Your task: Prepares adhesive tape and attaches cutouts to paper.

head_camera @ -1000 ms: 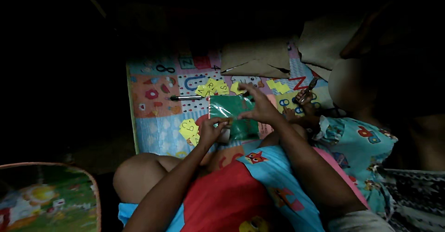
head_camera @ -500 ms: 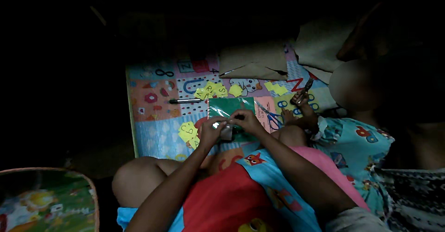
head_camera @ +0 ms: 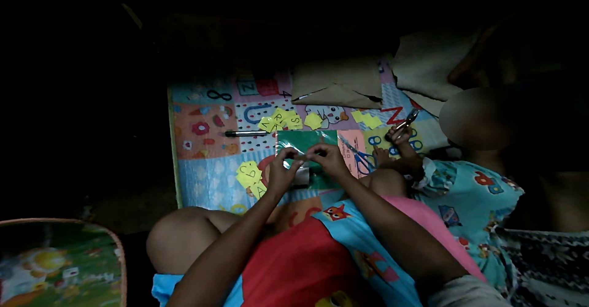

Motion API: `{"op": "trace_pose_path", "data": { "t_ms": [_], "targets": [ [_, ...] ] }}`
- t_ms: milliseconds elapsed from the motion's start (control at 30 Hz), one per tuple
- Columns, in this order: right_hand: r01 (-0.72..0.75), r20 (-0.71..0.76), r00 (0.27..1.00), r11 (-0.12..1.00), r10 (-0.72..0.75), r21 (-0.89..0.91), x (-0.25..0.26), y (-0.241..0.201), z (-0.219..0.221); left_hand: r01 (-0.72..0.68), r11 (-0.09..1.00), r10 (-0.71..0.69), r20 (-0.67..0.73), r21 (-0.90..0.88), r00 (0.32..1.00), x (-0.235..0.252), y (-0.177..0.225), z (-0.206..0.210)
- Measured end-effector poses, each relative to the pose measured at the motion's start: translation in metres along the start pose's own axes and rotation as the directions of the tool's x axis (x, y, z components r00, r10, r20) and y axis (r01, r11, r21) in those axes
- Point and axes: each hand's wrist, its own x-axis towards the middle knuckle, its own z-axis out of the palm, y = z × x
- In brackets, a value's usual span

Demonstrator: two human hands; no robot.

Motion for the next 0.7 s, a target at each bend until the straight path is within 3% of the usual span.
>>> {"op": "trace_pose_path", "data": {
  "t_ms": [267, 433, 533, 700],
  "targets": [
    [-0.010, -0.081, 0.997, 1.000, 0.011, 0.006, 0.002, -0.009, -0.004, -0.024, 0.999, 0.024, -0.011, 0.021, 1.000, 0.010, 0.006, 0.000],
    [0.130, -0.202, 0.972, 0.991, -0.123, 0.021, 0.004, -0.042, -0.010, -0.101, 0.994, 0.095, -0.101, -0.053, 0.990, 0.018, 0.043, -0.005],
    [0.281, -0.304, 0.917, 0.959, -0.258, 0.034, 0.006, -0.070, -0.016, -0.203, 0.972, 0.176, -0.206, -0.116, 0.962, 0.022, 0.085, -0.007],
    [0.573, -0.370, 0.748, 0.818, -0.551, -0.058, 0.002, -0.096, -0.030, -0.400, 0.899, 0.344, -0.280, -0.176, 0.896, 0.030, 0.145, -0.013]
  ]
}}
